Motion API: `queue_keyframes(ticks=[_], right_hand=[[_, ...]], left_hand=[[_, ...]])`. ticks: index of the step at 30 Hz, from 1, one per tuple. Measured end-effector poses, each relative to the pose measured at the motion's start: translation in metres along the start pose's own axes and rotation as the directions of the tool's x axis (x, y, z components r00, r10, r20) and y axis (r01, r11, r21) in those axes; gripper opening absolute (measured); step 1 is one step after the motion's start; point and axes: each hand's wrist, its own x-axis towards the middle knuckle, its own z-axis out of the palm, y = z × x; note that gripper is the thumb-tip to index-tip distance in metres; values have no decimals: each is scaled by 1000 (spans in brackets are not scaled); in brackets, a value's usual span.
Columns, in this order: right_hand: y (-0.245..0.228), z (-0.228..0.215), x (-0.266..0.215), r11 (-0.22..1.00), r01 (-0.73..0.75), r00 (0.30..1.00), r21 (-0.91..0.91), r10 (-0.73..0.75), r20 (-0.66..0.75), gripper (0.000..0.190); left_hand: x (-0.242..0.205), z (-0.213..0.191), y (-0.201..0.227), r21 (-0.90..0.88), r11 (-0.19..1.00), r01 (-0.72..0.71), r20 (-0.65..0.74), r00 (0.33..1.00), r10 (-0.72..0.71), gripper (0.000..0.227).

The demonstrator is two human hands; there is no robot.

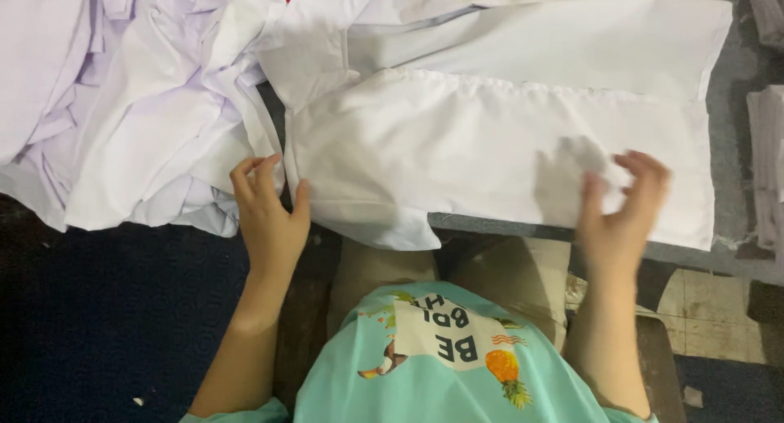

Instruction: Folding white shirts on a padded work surface

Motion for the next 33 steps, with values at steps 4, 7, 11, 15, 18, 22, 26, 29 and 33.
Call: queue_keyframes(ticks=[4, 7, 11, 15, 18, 22, 26, 29, 33], right_hand=[[-92, 57, 15, 966, 62, 893, 251, -166, 418, 36], [-112, 89, 14, 939, 175, 694, 297, -332, 639, 45], [-82, 103, 27, 984, 172, 512, 39, -123, 850, 62], [-28, 76, 41, 966, 149, 578, -211, 88, 812, 58], [16, 38, 54, 916, 55, 652, -398, 269, 709, 58], [75, -15, 63, 764, -97, 663, -638, 528, 531, 66], [120, -43, 61, 676, -272, 633, -684, 662, 402, 75], [124, -50, 62, 694, -324, 649, -643, 658, 383, 77], [99, -37, 74, 775, -390, 670, -497, 609, 424, 76]], left_hand=[[21, 34, 33, -104, 943, -315, 75, 943, 323, 24], [31, 93, 52, -141, 872, -468, 102, 869, 484, 24], [41, 135, 50, 34, 946, -323, 300, 906, 299, 40], [47, 120, 50, 97, 964, -247, 318, 926, 206, 54], [51, 107, 42, 169, 971, -168, 299, 948, 112, 58], [49, 107, 24, 271, 958, -99, 223, 974, 37, 56], [55, 107, 24, 259, 963, -70, 174, 984, 24, 54], [69, 108, 26, 289, 957, 29, 154, 985, -76, 53], [101, 110, 27, 229, 970, -81, 94, 994, 60, 38]])
